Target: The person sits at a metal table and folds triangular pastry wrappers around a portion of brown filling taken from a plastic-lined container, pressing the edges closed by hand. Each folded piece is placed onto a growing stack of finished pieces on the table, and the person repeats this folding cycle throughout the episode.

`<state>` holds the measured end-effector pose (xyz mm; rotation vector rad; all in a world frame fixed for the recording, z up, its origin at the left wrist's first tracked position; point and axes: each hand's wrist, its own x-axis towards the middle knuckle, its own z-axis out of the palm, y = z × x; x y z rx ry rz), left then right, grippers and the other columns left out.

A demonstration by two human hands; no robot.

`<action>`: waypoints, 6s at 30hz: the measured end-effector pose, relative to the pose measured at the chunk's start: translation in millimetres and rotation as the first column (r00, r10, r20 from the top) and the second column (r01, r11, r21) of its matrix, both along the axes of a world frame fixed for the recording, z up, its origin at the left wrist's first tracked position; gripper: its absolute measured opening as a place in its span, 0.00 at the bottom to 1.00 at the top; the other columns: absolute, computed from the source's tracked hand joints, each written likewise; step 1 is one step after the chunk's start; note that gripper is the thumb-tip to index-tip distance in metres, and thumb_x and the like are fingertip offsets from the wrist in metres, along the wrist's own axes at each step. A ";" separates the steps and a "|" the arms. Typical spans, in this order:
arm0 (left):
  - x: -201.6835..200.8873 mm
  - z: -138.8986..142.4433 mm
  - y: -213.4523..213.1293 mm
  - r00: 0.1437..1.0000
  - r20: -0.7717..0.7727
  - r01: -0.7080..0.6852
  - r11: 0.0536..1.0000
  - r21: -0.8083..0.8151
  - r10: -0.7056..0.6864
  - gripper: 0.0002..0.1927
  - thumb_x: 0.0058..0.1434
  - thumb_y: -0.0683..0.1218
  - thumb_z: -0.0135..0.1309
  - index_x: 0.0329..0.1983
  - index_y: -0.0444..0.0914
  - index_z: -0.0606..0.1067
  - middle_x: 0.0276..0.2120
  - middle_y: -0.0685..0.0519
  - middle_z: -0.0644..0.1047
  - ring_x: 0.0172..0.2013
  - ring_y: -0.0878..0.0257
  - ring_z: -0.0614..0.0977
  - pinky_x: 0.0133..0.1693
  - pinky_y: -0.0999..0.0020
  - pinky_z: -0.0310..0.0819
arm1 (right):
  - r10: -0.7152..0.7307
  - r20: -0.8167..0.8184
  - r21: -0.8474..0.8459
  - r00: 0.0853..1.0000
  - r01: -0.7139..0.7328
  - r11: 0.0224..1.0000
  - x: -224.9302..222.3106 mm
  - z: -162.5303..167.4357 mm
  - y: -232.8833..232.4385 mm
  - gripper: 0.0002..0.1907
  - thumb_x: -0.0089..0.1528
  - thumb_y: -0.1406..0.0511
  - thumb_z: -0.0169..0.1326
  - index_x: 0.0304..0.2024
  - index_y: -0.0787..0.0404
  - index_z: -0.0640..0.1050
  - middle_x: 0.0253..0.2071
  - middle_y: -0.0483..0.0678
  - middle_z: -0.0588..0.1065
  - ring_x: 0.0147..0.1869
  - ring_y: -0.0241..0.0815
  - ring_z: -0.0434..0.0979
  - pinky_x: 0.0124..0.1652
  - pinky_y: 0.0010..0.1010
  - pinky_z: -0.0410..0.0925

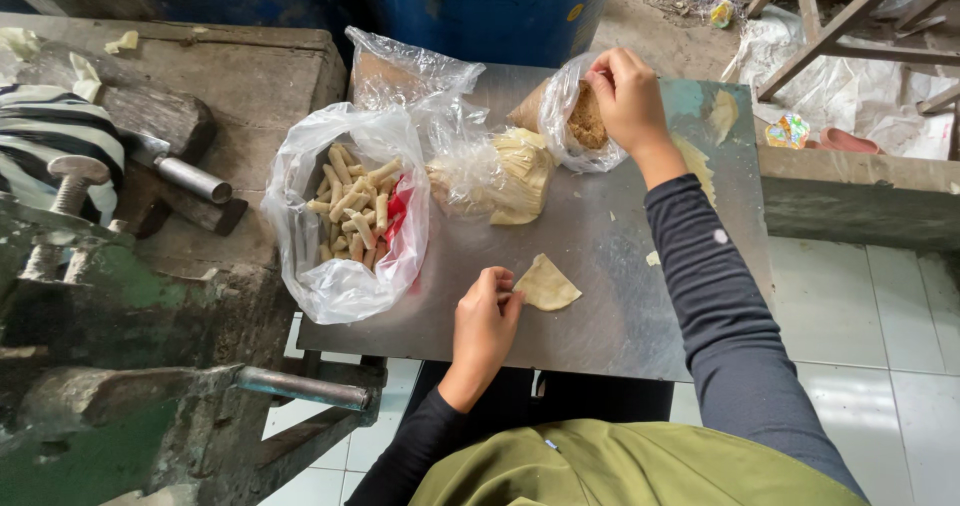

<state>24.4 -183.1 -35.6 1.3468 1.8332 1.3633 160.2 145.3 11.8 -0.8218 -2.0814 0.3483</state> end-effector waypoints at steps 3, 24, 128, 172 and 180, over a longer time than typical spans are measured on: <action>-0.2 1.0 0.0 1.000 0.011 0.017 1.000 0.004 -0.017 0.14 0.60 0.40 0.61 0.46 0.33 0.73 0.34 0.45 0.81 0.33 0.56 0.87 0.34 0.65 0.80 | -0.005 -0.017 -0.001 1.000 0.005 1.000 11.0 -0.6 -9.5 0.03 0.69 0.71 0.57 0.44 0.67 0.79 0.39 0.54 0.77 0.37 0.48 0.78 0.38 0.35 0.70; -4.0 7.8 2.1 1.000 -0.013 0.021 0.998 -0.056 -0.022 0.12 0.58 0.38 0.59 0.45 0.33 0.73 0.32 0.46 0.83 0.32 0.56 0.87 0.35 0.65 0.80 | -0.291 -0.466 -0.349 0.836 0.129 0.928 24.5 -24.7 -51.6 0.12 0.75 0.64 0.47 0.43 0.65 0.78 0.31 0.43 0.77 0.31 0.28 0.75 0.30 0.21 0.67; 5.1 8.4 7.0 0.937 -0.339 0.117 0.991 0.071 -0.087 0.04 0.57 0.44 0.63 0.34 0.42 0.79 0.33 0.57 0.82 0.33 0.59 0.83 0.37 0.64 0.70 | -0.261 0.281 -0.213 0.924 0.325 0.921 36.6 -49.8 -280.8 0.08 0.63 0.67 0.58 0.43 0.61 0.74 0.45 0.50 0.73 0.49 0.53 0.75 0.48 0.45 0.65; -10.7 -3.4 28.7 0.824 -0.562 0.141 0.986 0.089 -0.067 0.05 0.55 0.50 0.66 0.29 0.46 0.81 0.33 0.59 0.75 0.41 0.58 0.76 0.46 0.57 0.61 | -0.060 0.242 -0.253 0.968 0.122 0.960 27.2 -45.6 -238.0 0.03 0.59 0.65 0.63 0.31 0.56 0.83 0.33 0.46 0.76 0.40 0.46 0.77 0.44 0.42 0.66; -11.6 3.2 34.9 0.873 -0.482 0.105 0.994 0.034 -0.076 0.03 0.55 0.51 0.67 0.31 0.50 0.84 0.35 0.58 0.73 0.43 0.58 0.74 0.46 0.56 0.59 | 0.063 0.326 -0.316 0.943 0.046 0.947 30.8 -43.1 -215.9 0.06 0.56 0.60 0.65 0.33 0.53 0.83 0.44 0.44 0.71 0.52 0.47 0.69 0.52 0.41 0.59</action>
